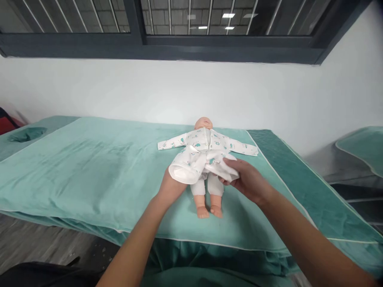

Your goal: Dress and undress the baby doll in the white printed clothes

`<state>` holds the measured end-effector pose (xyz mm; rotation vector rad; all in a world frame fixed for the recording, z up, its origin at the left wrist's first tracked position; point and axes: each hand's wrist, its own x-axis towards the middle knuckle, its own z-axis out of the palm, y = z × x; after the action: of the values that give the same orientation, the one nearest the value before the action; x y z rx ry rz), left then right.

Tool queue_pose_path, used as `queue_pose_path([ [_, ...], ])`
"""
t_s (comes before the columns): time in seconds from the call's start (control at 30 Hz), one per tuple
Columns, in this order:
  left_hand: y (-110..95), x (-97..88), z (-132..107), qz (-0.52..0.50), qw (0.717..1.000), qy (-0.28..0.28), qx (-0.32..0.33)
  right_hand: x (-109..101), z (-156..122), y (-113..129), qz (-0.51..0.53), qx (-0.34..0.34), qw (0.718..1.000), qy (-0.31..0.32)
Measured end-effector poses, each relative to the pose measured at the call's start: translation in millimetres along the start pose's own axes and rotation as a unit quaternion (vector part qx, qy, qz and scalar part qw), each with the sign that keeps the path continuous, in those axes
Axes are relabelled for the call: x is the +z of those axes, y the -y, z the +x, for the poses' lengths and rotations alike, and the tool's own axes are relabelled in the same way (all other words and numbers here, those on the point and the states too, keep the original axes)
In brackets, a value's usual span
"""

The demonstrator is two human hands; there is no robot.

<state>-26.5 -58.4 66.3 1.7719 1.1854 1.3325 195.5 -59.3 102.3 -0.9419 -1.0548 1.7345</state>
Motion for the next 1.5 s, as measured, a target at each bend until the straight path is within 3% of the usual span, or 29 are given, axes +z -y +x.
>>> queue_pose_path([
  [0.1,-25.3,-19.5,0.0,-0.016,0.996,0.08,-0.022,-14.8,-2.6,22.2,0.022,-0.073,0.996,-0.042],
  [0.17,-42.5,-29.1,1.7,-0.045,0.994,0.092,-0.037,-20.7,-3.8,32.3,0.012,-0.147,0.987,-0.057],
  [0.3,-66.2,-33.7,13.4,-0.151,0.986,0.067,-0.03,-13.8,-11.6,32.3,-0.021,-0.213,0.976,-0.041],
  [0.4,-81.8,-33.0,24.8,-0.173,0.984,0.035,0.003,3.1,-25.0,29.5,-0.117,-0.236,0.965,-0.002],
  [0.47,-96.7,-35.2,31.2,-0.138,0.988,0.052,0.036,16.0,-35.2,36.4,-0.225,-0.311,0.923,0.006],
  [0.57,-127.0,-42.1,38.3,-0.084,0.988,0.108,0.069,34.9,-47.6,62.5,-0.376,-0.465,0.801,-0.012],
  [0.63,-150.0,-46.4,41.9,-0.087,0.985,0.124,0.08,47.0,-53.2,85.3,-0.441,-0.526,0.727,-0.028],
  [0.7,-172.1,-48.4,44.8,-0.102,0.984,0.111,0.096,58.0,-56.8,106.9,-0.47,-0.55,0.689,-0.04],
  [0.73,-181.8,-48.7,46.1,-0.108,0.984,0.097,0.101,62.7,-57.9,116.2,-0.473,-0.551,0.686,-0.041],
  [0.8,-197.2,-48.0,48.6,-0.123,0.985,0.065,0.103,69.6,-58.8,131.4,-0.464,-0.532,0.707,-0.04],
  [0.9,-206.9,-47.5,52.5,-0.15,0.983,0.025,0.103,72.3,-57.9,146.6,-0.397,-0.472,0.787,-0.008],
  [1.0,-201.6,-51.2,56.2,-0.141,0.982,0.008,0.126,66.8,-56.5,154.5,-0.298,-0.403,0.863,0.066],
  [1.07,-193.3,-56.2,58.2,-0.136,0.98,0.002,0.146,60.6,-56.0,155.3,-0.238,-0.373,0.89,0.109],
  [1.17,-180.2,-63.7,60.6,-0.177,0.973,0.006,0.147,50.2,-53.5,149.7,-0.195,-0.34,0.911,0.126],
  [1.33,-167.3,-60.7,59.7,-0.184,0.978,0.051,0.079,39.1,-40.1,133.0,-0.222,-0.276,0.93,0.095],
  [1.5,-165.6,-40.5,48.8,-0.045,0.98,0.192,0.037,36.0,-23.4,119.2,-0.162,-0.279,0.944,0.073],
])
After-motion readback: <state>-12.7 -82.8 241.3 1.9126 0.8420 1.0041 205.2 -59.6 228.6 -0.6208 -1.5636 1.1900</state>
